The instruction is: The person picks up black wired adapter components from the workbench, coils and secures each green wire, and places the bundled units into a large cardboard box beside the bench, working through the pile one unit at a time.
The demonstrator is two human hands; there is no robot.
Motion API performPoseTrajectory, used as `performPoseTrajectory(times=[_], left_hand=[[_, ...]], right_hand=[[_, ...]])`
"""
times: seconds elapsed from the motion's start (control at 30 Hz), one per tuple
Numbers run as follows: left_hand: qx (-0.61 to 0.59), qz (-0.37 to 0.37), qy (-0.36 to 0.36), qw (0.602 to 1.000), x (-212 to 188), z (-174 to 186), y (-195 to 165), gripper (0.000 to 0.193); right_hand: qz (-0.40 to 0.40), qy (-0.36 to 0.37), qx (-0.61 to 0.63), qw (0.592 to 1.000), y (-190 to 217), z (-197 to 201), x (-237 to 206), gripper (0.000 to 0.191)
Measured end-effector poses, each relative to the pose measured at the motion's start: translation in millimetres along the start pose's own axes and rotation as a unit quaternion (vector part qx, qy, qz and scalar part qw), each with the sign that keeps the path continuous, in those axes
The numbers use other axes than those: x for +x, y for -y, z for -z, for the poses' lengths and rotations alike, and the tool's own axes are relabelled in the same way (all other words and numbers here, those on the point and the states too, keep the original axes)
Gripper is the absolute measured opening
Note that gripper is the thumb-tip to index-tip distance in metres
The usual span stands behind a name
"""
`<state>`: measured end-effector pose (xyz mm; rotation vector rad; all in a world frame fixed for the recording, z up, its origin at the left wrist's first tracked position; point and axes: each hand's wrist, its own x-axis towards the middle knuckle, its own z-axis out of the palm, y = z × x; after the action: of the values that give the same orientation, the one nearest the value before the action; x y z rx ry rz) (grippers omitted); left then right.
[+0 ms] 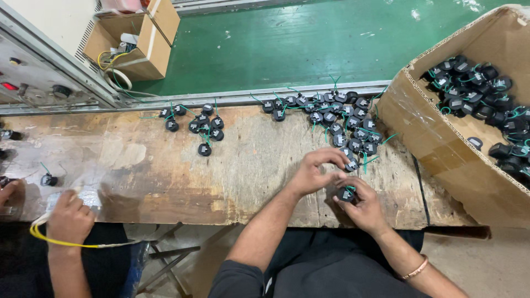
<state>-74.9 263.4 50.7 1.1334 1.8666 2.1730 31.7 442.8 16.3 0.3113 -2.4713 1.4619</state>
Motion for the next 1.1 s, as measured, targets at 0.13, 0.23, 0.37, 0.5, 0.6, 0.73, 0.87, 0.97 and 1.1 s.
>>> performPoseTrajectory(times=[0.13, 0.23, 0.37, 0.5, 0.6, 0.73, 0.87, 0.97, 1.1], left_hand=[[0.200, 0.025, -0.202, 0.958, 11, 6, 1, 0.022], [0.417, -0.041, -0.126, 0.899, 12, 1, 1, 0.049], [0.407, 0.050, -0.040, 0.911, 13, -6, 4, 0.040], [0.399, 0.016, -0.196, 0.895, 17, -2, 6, 0.045], [0.328, 0.077, -0.241, 0.910, 24, 8, 10, 0.052], [0.333, 0.111, -0.220, 0.910, 28, 20, 23, 0.031], [0.250, 0.077, -0.244, 0.934, 27, 22, 41, 0.018], [0.164, 0.117, -0.282, 0.938, 30, 30, 50, 0.017], [-0.120, 0.076, -0.206, 0.968, 8, 42, 49, 0.013]], right_hand=[[0.039, 0.012, 0.044, 0.998, 8, 2, 6, 0.034], [0.047, 0.018, 0.037, 0.998, 16, 2, 8, 0.039], [0.068, 0.021, 0.043, 0.997, 19, 4, 8, 0.037], [0.099, 0.018, 0.051, 0.994, 15, 10, 9, 0.037], [0.079, 0.048, 0.062, 0.994, 14, 11, 6, 0.031], [0.082, 0.047, 0.060, 0.994, 16, 11, 2, 0.031], [0.088, 0.045, 0.059, 0.993, 16, 12, 2, 0.031], [0.084, 0.040, 0.062, 0.994, 13, 13, 0, 0.032], [-0.003, 0.004, 0.104, 0.995, 8, 13, 0, 0.038]])
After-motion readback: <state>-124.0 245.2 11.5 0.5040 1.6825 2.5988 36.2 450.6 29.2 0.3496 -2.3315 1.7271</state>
